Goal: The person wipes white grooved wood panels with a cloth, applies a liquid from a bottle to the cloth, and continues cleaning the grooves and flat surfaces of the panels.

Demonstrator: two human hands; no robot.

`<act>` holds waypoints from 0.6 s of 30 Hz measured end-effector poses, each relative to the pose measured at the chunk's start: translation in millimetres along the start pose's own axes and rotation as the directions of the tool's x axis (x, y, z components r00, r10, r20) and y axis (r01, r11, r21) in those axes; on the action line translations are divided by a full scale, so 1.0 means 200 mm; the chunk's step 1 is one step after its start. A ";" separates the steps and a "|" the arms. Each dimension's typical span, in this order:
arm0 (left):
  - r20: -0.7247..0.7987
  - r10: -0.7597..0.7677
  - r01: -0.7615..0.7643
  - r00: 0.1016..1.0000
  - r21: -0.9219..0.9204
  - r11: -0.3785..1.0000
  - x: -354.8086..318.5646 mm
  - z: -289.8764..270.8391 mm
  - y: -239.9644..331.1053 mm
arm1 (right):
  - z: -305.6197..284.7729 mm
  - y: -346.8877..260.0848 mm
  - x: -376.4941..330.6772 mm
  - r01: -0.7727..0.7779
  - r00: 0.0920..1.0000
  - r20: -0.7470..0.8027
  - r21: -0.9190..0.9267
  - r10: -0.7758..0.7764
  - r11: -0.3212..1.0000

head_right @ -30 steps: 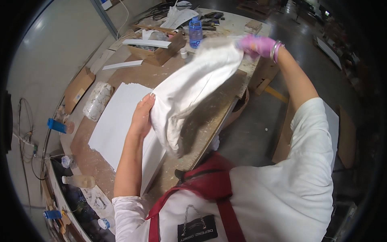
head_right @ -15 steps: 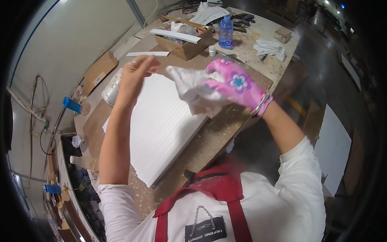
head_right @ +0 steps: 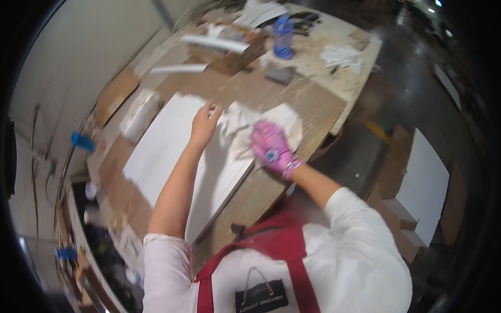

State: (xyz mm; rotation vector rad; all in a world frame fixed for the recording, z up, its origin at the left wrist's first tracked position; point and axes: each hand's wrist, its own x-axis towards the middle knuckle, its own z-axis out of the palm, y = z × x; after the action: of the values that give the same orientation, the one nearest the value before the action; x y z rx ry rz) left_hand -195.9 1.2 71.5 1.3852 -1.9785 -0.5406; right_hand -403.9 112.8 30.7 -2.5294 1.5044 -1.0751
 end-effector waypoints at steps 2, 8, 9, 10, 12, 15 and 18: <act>0.114 0.025 -0.041 0.993 0.135 0.990 0.09 0.23 -0.01 | 0.07 0.07 -0.01 -0.097 0.995 -0.008 -0.181 0.097 0.979; -0.016 -0.112 0.094 0.994 -0.431 0.897 0.37 0.31 -0.28 | -0.36 0.03 -0.06 0.060 0.990 -0.140 0.184 -0.034 0.981; -0.026 -0.134 0.089 0.991 -0.616 0.783 0.38 0.17 -0.15 | -0.44 0.08 -0.14 0.221 0.959 -0.178 -0.020 -0.221 0.975; 0.006 -0.101 0.078 0.995 -0.674 0.734 0.38 0.04 0.06 | -0.47 0.14 -0.25 0.158 0.986 -0.056 0.035 -0.156 0.987; -0.002 0.038 -0.027 0.999 -0.739 0.673 0.36 -0.15 0.49 | -0.58 0.16 -0.35 -0.029 0.983 0.183 0.029 0.024 0.999; -0.056 0.155 -0.135 0.986 -0.811 0.570 0.25 -0.30 0.75 | -0.73 0.12 -0.27 -0.140 0.978 0.154 -0.030 0.143 0.990; 0.043 0.140 -0.067 0.989 -0.718 0.693 0.22 -0.45 0.61 | -0.94 0.05 0.02 -0.203 0.979 -0.001 0.120 0.205 0.972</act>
State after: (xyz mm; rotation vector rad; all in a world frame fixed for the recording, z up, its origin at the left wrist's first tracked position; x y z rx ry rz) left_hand -222.7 7.3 225.8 0.7479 -1.6075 -1.1918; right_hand -514.5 164.7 172.8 -2.2363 1.6093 -1.1169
